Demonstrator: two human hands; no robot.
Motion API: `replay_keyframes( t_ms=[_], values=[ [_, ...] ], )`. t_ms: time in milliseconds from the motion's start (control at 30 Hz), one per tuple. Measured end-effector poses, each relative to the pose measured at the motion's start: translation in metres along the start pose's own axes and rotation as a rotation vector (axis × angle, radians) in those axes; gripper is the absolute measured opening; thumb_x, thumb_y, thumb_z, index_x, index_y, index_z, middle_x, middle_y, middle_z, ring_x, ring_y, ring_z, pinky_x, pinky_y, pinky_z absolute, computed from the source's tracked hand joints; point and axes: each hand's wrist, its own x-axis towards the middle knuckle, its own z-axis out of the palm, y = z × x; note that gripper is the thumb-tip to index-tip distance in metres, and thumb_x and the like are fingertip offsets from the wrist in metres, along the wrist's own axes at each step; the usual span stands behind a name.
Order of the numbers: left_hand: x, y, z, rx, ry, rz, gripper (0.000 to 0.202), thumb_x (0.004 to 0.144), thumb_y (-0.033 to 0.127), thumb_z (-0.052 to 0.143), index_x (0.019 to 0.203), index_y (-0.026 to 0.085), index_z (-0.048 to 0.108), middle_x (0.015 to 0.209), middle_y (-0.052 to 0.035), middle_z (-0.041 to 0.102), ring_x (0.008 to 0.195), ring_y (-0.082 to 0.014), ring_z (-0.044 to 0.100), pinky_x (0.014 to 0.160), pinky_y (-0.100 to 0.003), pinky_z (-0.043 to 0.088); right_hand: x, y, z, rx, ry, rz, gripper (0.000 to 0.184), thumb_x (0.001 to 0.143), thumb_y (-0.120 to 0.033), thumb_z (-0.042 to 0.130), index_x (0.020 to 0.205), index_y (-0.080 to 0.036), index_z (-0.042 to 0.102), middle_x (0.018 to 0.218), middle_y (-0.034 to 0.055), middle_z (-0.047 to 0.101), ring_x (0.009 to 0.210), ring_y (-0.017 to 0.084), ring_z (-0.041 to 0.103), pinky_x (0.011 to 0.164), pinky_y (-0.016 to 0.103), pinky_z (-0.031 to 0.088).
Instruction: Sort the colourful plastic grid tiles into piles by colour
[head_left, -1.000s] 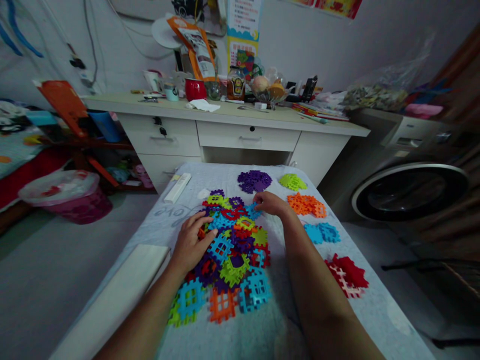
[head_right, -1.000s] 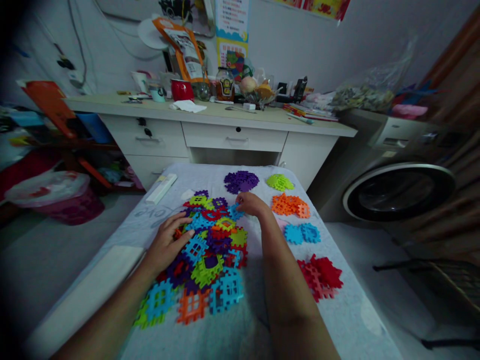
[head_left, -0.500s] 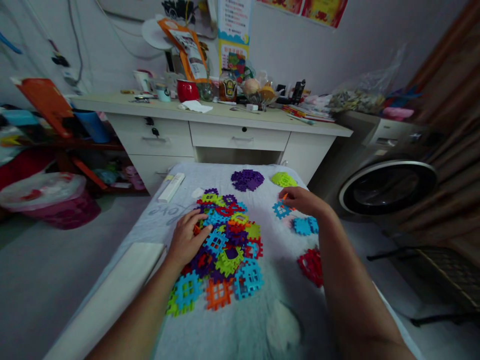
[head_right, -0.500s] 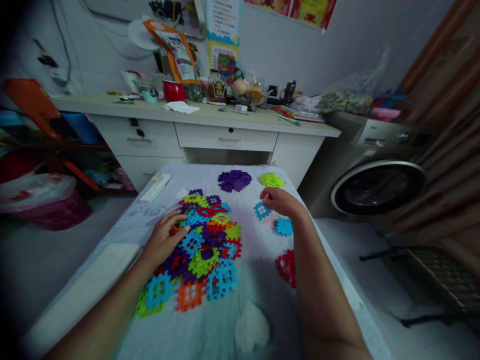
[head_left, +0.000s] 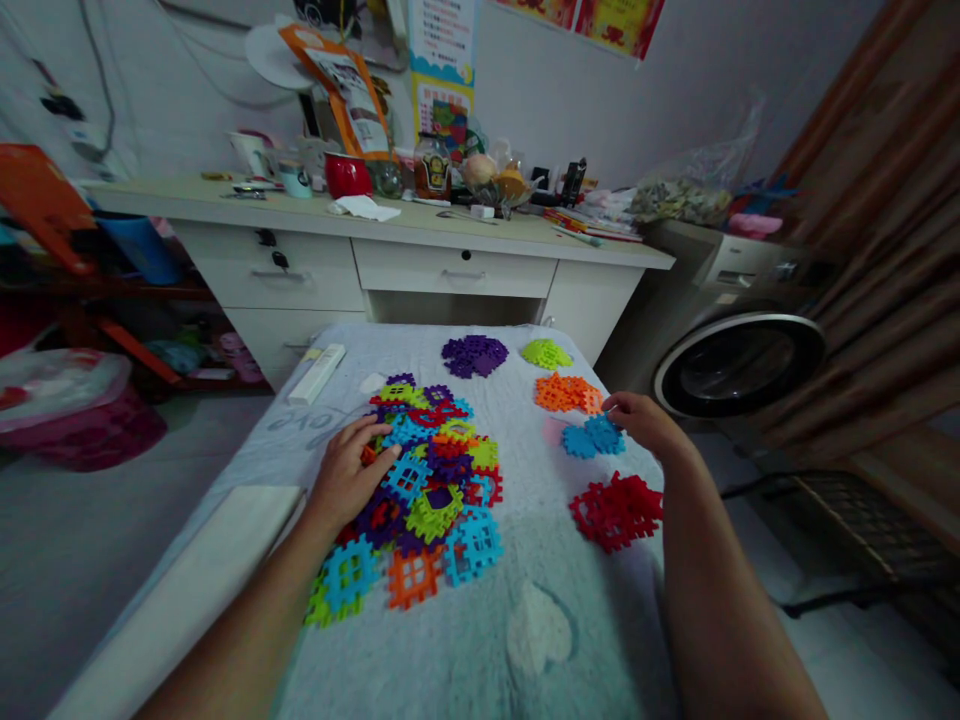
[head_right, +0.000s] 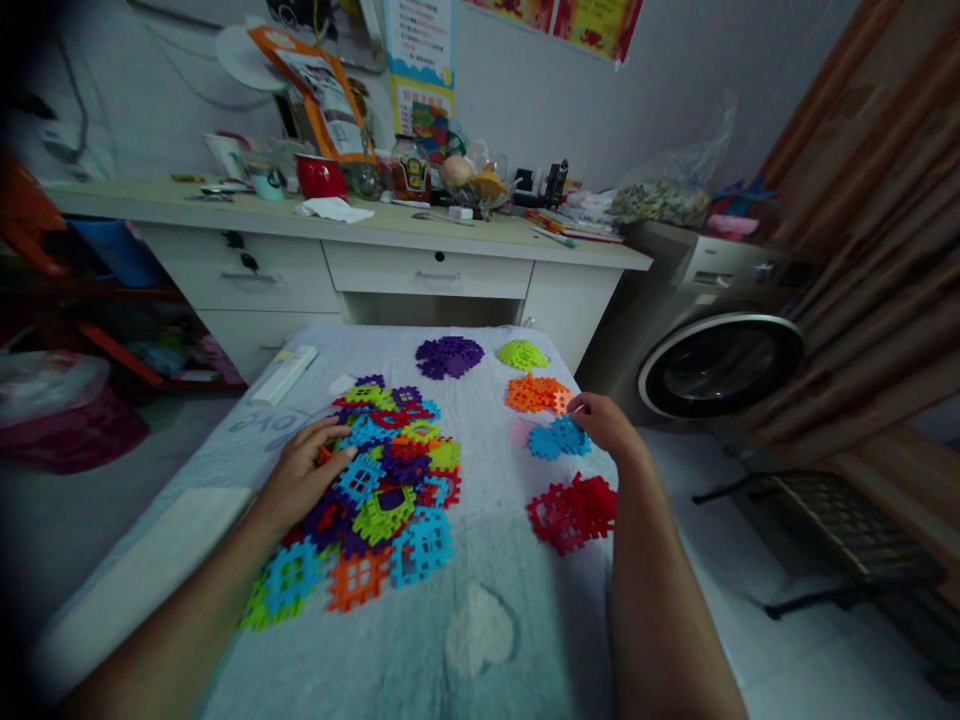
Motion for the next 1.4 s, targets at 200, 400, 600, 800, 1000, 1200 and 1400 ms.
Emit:
replay_keyframes(
  t_ms=[200, 400, 600, 800, 1000, 1200, 1400],
  values=[
    [0.001, 0.003, -0.001, -0.005, 0.003, 0.011, 0.038, 0.083, 0.053, 0.054, 0.102, 0.022, 0.066, 0.127, -0.0093, 0.057, 0.123, -0.0293, 0.052, 0.11, -0.051, 0.036, -0.002, 0.013, 0.005, -0.109, 0.069, 0.082, 0.016, 0.072, -0.011, 0.055, 0.079, -0.015, 0.069, 0.066, 0.0021, 0.064, 0.06, 0.013, 0.056, 0.056, 0.023, 0.039],
    [0.001, 0.003, -0.001, -0.005, -0.007, -0.003, 0.039, 0.083, 0.054, 0.054, 0.103, 0.022, 0.066, 0.129, -0.0095, 0.056, 0.124, -0.029, 0.051, 0.11, -0.05, 0.036, -0.005, 0.008, 0.003, -0.302, 0.181, 0.082, 0.018, 0.075, -0.01, 0.056, 0.085, -0.015, 0.07, 0.081, 0.0069, 0.069, 0.07, 0.016, 0.058, 0.063, 0.025, 0.038],
    [0.0, 0.002, -0.001, -0.014, -0.001, 0.002, 0.038, 0.083, 0.054, 0.055, 0.104, 0.023, 0.065, 0.129, -0.0085, 0.056, 0.124, -0.0285, 0.051, 0.11, -0.05, 0.036, -0.018, -0.054, 0.03, -0.239, 0.121, -0.131, 0.013, 0.082, -0.016, 0.055, 0.087, -0.016, 0.067, 0.088, 0.0063, 0.068, 0.077, 0.016, 0.06, 0.07, 0.026, 0.041],
    [0.0, 0.002, -0.001, -0.009, -0.003, -0.01, 0.039, 0.082, 0.053, 0.056, 0.104, 0.023, 0.066, 0.13, -0.0088, 0.056, 0.124, -0.0291, 0.05, 0.11, -0.051, 0.035, -0.047, -0.117, 0.093, -0.072, -0.163, -0.554, 0.029, 0.081, -0.016, 0.059, 0.11, -0.016, 0.064, 0.11, 0.0102, 0.066, 0.099, 0.02, 0.061, 0.089, 0.033, 0.045],
    [0.0, 0.002, 0.0, -0.008, 0.004, -0.009, 0.037, 0.082, 0.052, 0.056, 0.104, 0.024, 0.066, 0.129, -0.0082, 0.056, 0.124, -0.0284, 0.051, 0.111, -0.05, 0.035, -0.058, -0.12, 0.124, -0.039, -0.211, -0.603, 0.056, 0.076, -0.019, 0.063, 0.13, -0.01, 0.053, 0.13, 0.0172, 0.058, 0.122, 0.026, 0.051, 0.106, 0.04, 0.037],
    [0.0, 0.003, 0.0, -0.007, 0.007, -0.009, 0.036, 0.083, 0.051, 0.056, 0.105, 0.023, 0.066, 0.13, -0.0091, 0.056, 0.125, -0.0286, 0.05, 0.111, -0.05, 0.035, -0.055, -0.109, 0.134, -0.018, -0.237, -0.617, 0.044, 0.079, -0.019, 0.064, 0.123, -0.017, 0.059, 0.119, 0.0104, 0.062, 0.111, 0.021, 0.056, 0.1, 0.034, 0.04],
    [0.0, 0.003, -0.001, -0.014, 0.001, -0.011, 0.037, 0.082, 0.052, 0.057, 0.105, 0.024, 0.067, 0.129, -0.0079, 0.056, 0.125, -0.0279, 0.051, 0.111, -0.049, 0.035, -0.055, -0.106, 0.136, 0.028, -0.194, -0.572, 0.054, 0.077, -0.024, 0.072, 0.128, -0.019, 0.055, 0.113, 0.008, 0.055, 0.101, 0.019, 0.055, 0.092, 0.031, 0.044]
  ],
)
